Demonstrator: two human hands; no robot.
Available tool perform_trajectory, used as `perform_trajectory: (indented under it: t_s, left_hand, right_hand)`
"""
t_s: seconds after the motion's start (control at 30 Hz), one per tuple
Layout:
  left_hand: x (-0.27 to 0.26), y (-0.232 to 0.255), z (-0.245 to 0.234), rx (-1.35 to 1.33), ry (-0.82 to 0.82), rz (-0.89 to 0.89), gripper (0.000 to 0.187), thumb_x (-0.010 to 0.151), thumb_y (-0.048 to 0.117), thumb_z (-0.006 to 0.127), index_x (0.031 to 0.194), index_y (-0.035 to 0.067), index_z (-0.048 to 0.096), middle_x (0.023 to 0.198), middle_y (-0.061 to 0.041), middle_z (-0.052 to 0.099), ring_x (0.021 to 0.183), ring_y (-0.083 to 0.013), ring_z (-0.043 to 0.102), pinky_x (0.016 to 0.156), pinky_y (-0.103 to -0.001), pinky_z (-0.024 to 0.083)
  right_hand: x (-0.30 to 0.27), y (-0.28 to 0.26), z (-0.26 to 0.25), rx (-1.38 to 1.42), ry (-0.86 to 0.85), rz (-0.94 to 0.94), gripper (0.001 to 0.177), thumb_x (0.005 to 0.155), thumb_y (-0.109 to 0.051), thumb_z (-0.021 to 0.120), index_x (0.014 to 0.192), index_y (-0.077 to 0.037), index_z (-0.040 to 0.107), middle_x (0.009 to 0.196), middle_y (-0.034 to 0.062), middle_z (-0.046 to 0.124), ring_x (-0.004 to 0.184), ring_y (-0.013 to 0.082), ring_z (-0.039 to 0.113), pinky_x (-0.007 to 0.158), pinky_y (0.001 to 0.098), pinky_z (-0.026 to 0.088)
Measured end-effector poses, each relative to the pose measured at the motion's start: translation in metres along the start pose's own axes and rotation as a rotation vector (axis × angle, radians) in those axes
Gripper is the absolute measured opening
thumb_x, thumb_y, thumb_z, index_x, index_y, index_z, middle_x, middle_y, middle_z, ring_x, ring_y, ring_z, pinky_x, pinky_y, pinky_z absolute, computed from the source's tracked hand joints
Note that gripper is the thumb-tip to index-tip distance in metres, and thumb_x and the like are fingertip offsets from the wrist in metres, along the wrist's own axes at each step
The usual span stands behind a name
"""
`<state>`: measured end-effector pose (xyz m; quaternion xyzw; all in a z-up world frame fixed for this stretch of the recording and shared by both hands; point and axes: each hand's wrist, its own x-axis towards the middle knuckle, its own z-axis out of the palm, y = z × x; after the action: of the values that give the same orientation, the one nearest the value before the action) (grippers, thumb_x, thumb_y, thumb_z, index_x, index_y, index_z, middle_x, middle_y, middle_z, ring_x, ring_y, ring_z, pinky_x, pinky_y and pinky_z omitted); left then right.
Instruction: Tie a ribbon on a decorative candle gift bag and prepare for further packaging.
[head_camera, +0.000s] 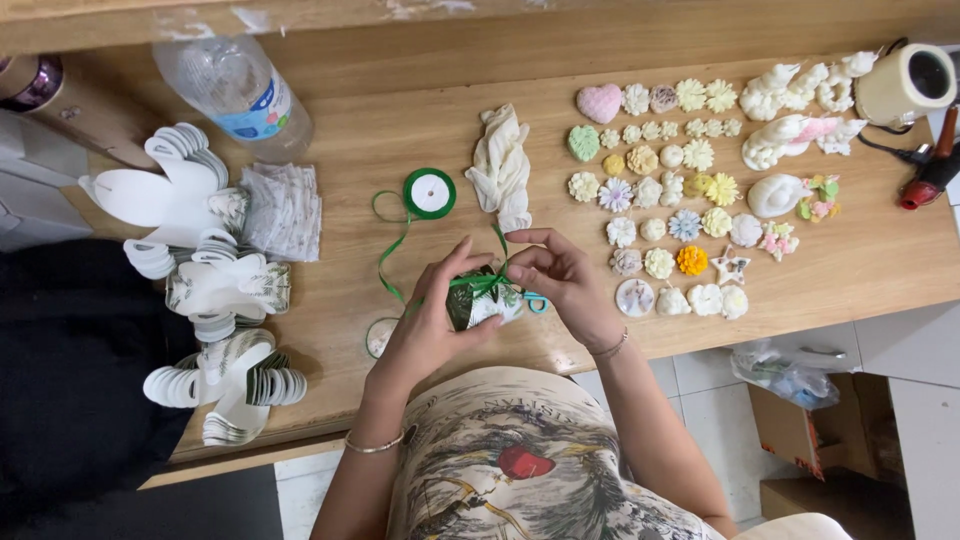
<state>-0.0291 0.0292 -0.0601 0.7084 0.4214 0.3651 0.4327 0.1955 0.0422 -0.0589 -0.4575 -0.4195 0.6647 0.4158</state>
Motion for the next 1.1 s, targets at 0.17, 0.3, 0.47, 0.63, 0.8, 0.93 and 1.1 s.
perform_trajectory:
  t_s: [0.17, 0.3, 0.47, 0.63, 0.8, 0.93, 1.1]
  left_hand:
    - [-0.022, -0.098, 0.036, 0.052, 0.066, 0.066, 0.095, 0.083, 0.023, 0.087, 0.158, 0.007, 0.031, 0.144, -0.012, 0.061, 0.139, -0.035, 0.053, 0.121, -0.047, 0.036]
    - [-0.036, -0.149, 0.056, 0.093, 0.052, 0.084, 0.094, 0.082, 0.022, 0.088, 0.156, 0.008, 0.033, 0.144, -0.014, 0.061, 0.139, -0.0372, 0.053, 0.126, -0.054, 0.028]
    - [-0.043, -0.169, 0.072, 0.123, 0.048, 0.074, 0.097, 0.084, 0.024, 0.087, 0.16, 0.01, 0.028, 0.143, -0.012, 0.063, 0.139, -0.0343, 0.056, 0.129, -0.056, 0.026]
    - [-0.043, -0.142, 0.064, 0.035, 0.013, -0.031, 0.114, 0.081, 0.032, 0.09, 0.164, 0.006, 0.017, 0.157, -0.018, 0.049, 0.148, -0.0382, 0.045, 0.129, -0.057, 0.02]
    - [-0.059, -0.096, 0.044, 0.166, 0.259, -0.094, 0.122, 0.072, 0.047, 0.093, 0.159, 0.003, 0.021, 0.146, -0.025, 0.033, 0.138, -0.0426, 0.038, 0.115, -0.052, 0.037]
    - [-0.073, -0.081, 0.049, -0.1, 0.396, -0.598, 0.089, 0.077, 0.051, 0.085, 0.138, 0.005, 0.04, 0.122, -0.018, 0.045, 0.111, -0.0259, 0.052, 0.09, -0.047, 0.054]
    - [-0.066, -0.039, 0.042, 0.987, 0.278, -0.329, 0.037, 0.073, 0.043, 0.079, 0.085, 0.012, 0.064, 0.083, -0.008, 0.064, 0.081, -0.0238, 0.065, 0.068, -0.043, 0.052]
  right_hand:
    - [0.029, 0.091, -0.016, 0.025, 0.011, 0.013, 0.04, 0.095, 0.002, 0.068, 0.134, 0.003, 0.059, 0.099, 0.0035, 0.071, 0.094, 0.0093, 0.067, 0.084, 0.0233, 0.054]
    - [0.036, 0.127, -0.022, -0.048, 0.023, 0.089, 0.039, 0.093, 0.004, 0.068, 0.13, 0.003, 0.059, 0.099, 0.004, 0.072, 0.094, 0.0098, 0.068, 0.087, 0.0247, 0.057]
    - [0.034, 0.154, -0.03, -0.052, 0.055, 0.133, 0.039, 0.091, 0.006, 0.07, 0.129, 0.003, 0.059, 0.098, 0.0062, 0.073, 0.093, 0.012, 0.069, 0.086, 0.0264, 0.058]
    - [0.035, 0.168, -0.027, -0.045, 0.038, 0.137, 0.04, 0.09, 0.008, 0.071, 0.127, 0.004, 0.059, 0.1, 0.0081, 0.075, 0.095, 0.0131, 0.071, 0.087, 0.0273, 0.06]
    - [0.034, 0.163, -0.026, -0.077, 0.022, 0.112, 0.039, 0.092, 0.006, 0.072, 0.129, 0.004, 0.059, 0.1, 0.0115, 0.076, 0.086, 0.0147, 0.071, 0.076, 0.0292, 0.06]
    - [0.033, 0.16, -0.022, -0.061, 0.018, 0.116, 0.041, 0.092, 0.007, 0.07, 0.13, 0.003, 0.056, 0.099, 0.0117, 0.075, 0.084, 0.0166, 0.074, 0.074, 0.0294, 0.061]
    - [0.03, 0.159, -0.019, 0.027, 0.061, 0.161, 0.038, 0.092, 0.008, 0.068, 0.128, 0.004, 0.055, 0.099, 0.0123, 0.075, 0.078, 0.0203, 0.075, 0.07, 0.03, 0.06]
